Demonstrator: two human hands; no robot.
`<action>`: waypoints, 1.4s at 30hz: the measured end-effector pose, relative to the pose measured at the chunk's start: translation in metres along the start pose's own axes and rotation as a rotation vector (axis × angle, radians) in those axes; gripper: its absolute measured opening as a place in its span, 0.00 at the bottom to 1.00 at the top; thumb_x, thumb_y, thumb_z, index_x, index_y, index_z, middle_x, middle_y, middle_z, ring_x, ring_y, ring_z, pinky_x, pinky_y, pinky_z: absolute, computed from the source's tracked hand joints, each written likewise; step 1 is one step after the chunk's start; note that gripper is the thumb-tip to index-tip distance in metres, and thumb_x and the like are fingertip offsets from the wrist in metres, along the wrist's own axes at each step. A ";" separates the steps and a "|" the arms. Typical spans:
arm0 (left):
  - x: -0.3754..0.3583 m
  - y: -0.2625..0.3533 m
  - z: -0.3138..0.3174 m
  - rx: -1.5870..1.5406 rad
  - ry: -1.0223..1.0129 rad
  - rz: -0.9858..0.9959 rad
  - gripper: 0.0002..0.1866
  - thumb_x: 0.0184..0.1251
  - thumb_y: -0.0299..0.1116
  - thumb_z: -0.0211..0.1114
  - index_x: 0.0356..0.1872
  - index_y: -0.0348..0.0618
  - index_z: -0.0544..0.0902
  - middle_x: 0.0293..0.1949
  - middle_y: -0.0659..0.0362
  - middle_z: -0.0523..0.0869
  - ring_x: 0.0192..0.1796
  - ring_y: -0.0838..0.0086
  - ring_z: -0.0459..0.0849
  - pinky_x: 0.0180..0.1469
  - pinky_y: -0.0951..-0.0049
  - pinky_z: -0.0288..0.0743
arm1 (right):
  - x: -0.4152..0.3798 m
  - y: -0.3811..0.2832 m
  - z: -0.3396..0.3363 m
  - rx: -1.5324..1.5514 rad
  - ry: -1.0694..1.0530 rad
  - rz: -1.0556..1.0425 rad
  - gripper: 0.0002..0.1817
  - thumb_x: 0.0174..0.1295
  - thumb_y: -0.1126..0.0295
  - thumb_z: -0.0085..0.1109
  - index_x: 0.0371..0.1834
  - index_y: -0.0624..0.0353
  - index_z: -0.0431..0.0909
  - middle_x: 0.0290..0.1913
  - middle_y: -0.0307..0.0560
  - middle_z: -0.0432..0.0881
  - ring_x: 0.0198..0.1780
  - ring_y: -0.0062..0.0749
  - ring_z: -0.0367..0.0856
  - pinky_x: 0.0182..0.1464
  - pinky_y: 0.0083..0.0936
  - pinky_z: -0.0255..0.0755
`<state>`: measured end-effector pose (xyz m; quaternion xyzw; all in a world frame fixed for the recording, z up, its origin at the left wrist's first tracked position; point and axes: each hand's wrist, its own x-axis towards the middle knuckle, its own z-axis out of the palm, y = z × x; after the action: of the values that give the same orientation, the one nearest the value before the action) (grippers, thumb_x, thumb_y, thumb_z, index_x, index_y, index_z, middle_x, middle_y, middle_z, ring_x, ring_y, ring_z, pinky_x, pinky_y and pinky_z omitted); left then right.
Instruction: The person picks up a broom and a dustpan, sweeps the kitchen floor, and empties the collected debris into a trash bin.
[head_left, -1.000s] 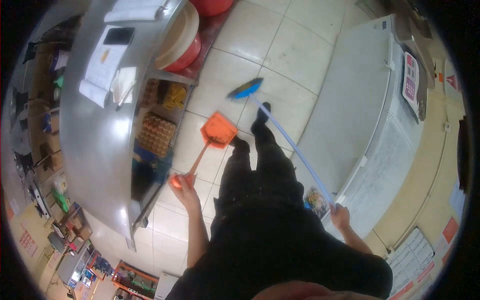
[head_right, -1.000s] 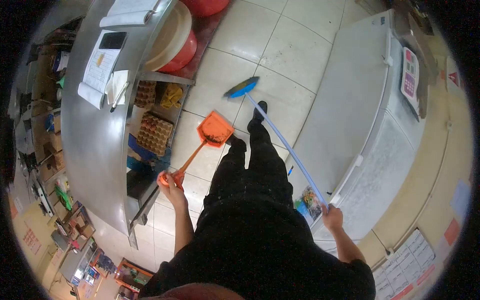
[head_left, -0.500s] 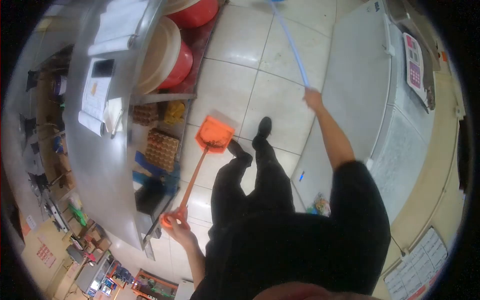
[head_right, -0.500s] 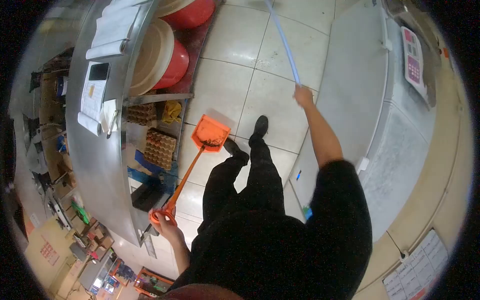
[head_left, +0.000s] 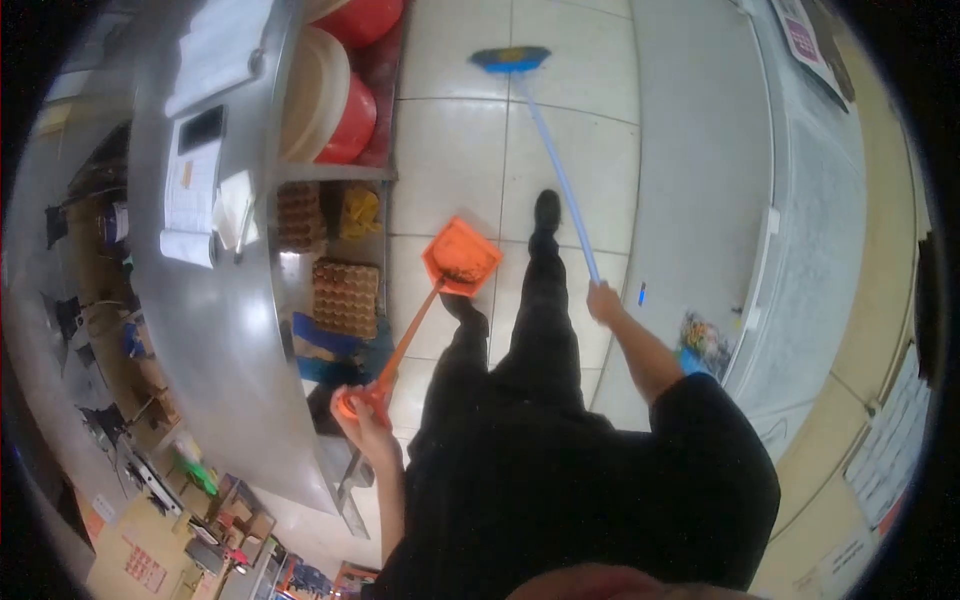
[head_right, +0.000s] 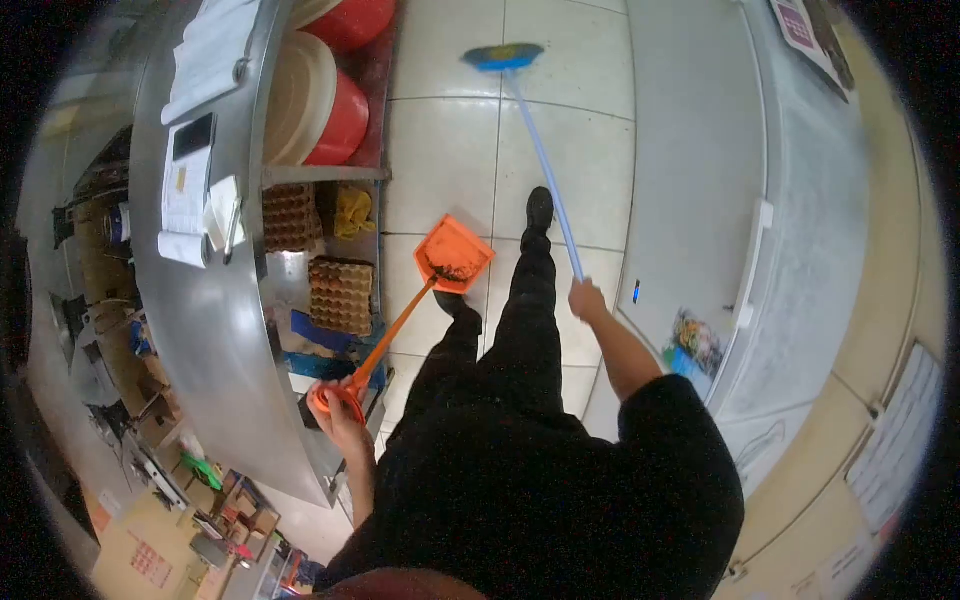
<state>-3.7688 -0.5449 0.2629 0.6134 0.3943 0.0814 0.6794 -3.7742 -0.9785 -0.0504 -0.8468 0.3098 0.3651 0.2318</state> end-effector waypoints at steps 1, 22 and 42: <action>0.004 0.002 -0.012 0.003 -0.047 -0.016 0.13 0.74 0.32 0.48 0.56 0.47 0.64 0.46 0.56 0.73 0.50 0.66 0.78 0.52 0.60 0.77 | -0.041 0.023 0.021 -0.049 -0.002 -0.005 0.22 0.70 0.57 0.32 0.44 0.68 0.68 0.40 0.70 0.77 0.39 0.65 0.79 0.43 0.51 0.74; 0.010 -0.005 -0.072 0.021 -0.109 0.047 0.14 0.73 0.34 0.51 0.55 0.46 0.65 0.47 0.56 0.72 0.50 0.66 0.78 0.50 0.62 0.78 | -0.219 0.050 -0.028 0.143 0.425 -0.148 0.23 0.68 0.56 0.46 0.23 0.65 0.74 0.24 0.68 0.75 0.29 0.65 0.75 0.30 0.48 0.67; -0.058 -0.027 -0.058 0.046 0.031 -0.079 0.15 0.73 0.35 0.50 0.57 0.49 0.64 0.46 0.58 0.73 0.52 0.62 0.78 0.48 0.56 0.79 | 0.026 0.140 0.002 -0.149 0.079 -0.176 0.31 0.69 0.49 0.28 0.41 0.66 0.75 0.36 0.67 0.80 0.38 0.56 0.82 0.44 0.48 0.75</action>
<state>-3.8551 -0.5406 0.2673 0.6117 0.4303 0.0547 0.6616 -3.8581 -1.0846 -0.0952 -0.8993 0.2152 0.3315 0.1870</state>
